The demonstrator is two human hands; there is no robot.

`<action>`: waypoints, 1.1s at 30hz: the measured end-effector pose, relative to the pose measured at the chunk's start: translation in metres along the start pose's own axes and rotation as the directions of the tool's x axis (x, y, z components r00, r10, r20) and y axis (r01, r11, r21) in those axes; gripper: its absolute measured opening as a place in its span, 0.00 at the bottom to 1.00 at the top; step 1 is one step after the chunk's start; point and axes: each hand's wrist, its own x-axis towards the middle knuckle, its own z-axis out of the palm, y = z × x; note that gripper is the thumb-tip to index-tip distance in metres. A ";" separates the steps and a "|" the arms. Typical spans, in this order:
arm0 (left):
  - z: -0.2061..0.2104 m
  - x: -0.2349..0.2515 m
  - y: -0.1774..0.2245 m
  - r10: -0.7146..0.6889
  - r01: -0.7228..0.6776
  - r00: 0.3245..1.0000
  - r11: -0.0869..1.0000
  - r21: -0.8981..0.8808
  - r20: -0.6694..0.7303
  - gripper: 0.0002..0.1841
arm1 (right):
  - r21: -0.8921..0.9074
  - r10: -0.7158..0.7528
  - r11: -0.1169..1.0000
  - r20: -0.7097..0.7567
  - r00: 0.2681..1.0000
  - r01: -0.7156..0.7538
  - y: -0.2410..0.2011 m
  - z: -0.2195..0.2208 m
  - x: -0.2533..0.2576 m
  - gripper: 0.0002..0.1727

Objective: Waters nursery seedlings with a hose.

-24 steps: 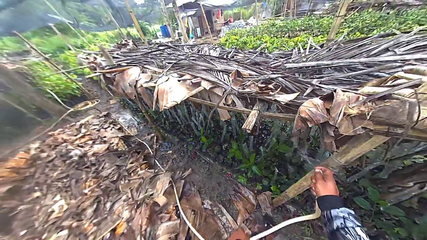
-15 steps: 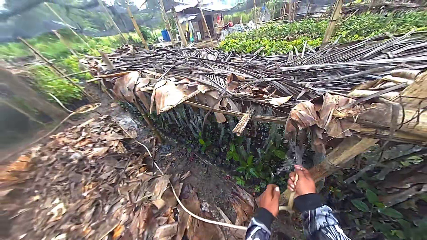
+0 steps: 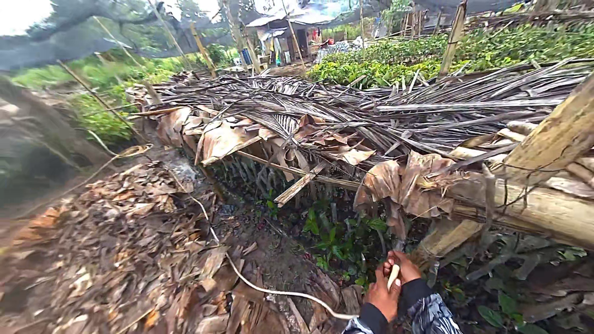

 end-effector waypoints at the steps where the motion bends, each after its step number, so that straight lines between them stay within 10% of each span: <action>1: 0.006 -0.001 0.000 -0.002 0.002 1.000 1.000 -0.002 0.006 0.38 | -0.005 0.018 1.000 0.002 1.000 -0.018 -0.003 -0.004 0.007 0.17; 15: 0.026 0.007 0.003 0.116 -0.150 0.982 0.959 -0.240 -0.151 0.24 | 0.061 0.014 0.998 0.010 1.000 -0.014 -0.001 -0.045 0.043 0.16; 23: 0.041 0.004 -0.017 0.018 -0.041 0.997 0.953 -0.299 -0.080 0.22 | -0.318 0.135 0.935 -0.096 0.986 -0.159 0.000 -0.164 0.054 0.14; 33: 0.034 -0.010 -0.051 0.055 -0.106 0.962 0.978 -0.182 -0.266 0.19 | -0.826 0.217 0.275 -0.445 0.869 -0.492 0.044 -0.389 0.031 0.24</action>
